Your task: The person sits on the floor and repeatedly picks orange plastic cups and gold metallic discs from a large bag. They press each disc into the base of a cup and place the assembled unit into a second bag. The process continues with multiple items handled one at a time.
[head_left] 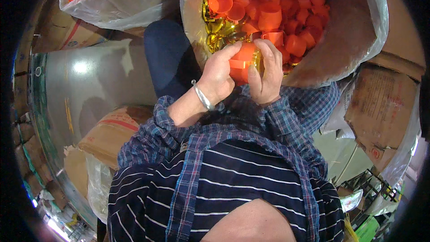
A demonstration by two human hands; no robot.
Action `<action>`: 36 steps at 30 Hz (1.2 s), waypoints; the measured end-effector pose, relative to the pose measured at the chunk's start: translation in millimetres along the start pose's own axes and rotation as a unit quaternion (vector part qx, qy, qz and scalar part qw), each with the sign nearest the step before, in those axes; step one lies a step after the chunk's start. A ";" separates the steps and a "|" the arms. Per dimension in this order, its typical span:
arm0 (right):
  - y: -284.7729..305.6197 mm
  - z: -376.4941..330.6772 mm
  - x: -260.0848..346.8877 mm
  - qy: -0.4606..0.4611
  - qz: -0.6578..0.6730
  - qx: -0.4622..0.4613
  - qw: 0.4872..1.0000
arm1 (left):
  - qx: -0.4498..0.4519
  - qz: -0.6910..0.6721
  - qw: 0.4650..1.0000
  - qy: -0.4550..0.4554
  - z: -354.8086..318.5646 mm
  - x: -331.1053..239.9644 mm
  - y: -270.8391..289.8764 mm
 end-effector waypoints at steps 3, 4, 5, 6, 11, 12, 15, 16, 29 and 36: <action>-0.6 -0.7 -26.6 -0.104 0.155 0.003 0.982 | 0.088 0.019 0.996 -0.009 -4.5 0.2 -18.6; -3.0 -7.0 -43.7 -0.198 0.267 -0.028 0.943 | 0.144 0.015 0.988 -0.050 -11.7 -2.8 -30.2; -9.4 -17.0 -57.7 -0.290 0.373 -0.058 0.880 | 0.113 0.098 0.986 -0.075 -14.8 -1.8 -26.7; -2.6 -16.1 -53.6 -0.264 0.276 -0.059 0.922 | 0.096 0.167 0.974 -0.119 -17.0 -8.7 -25.1; 2.9 -4.9 12.1 0.087 -0.044 0.018 0.995 | 0.056 0.024 0.998 -0.035 -4.8 -1.4 -8.6; 6.7 -4.2 14.9 0.105 -0.019 -0.001 0.994 | 0.045 0.047 0.997 -0.030 -4.0 1.7 -5.7; -7.8 -10.2 -40.7 -0.211 0.191 -0.001 0.959 | 0.048 0.348 0.899 -0.262 -21.5 -21.1 -19.6; -26.5 -26.9 -62.5 -0.365 0.421 -0.045 0.829 | 0.066 0.362 0.876 -0.311 -29.5 -18.8 -28.5; -15.4 -33.0 -59.9 -0.182 0.084 0.037 0.979 | -0.012 0.069 0.997 -0.033 6.1 -5.7 5.6; 8.3 -85.2 -166.4 -0.367 0.015 0.110 0.923 | -0.039 0.557 0.581 -0.592 -74.1 -319.6 -67.4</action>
Point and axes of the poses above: each hand's wrist, its own z-axis towards the middle knuckle, its own y-axis out of the back of the hand, x = y × z, the point moved 9 cm from there along z, towards the middle knuckle, and after that the axes turned 2 degrees about z, right-handed, at the moved point
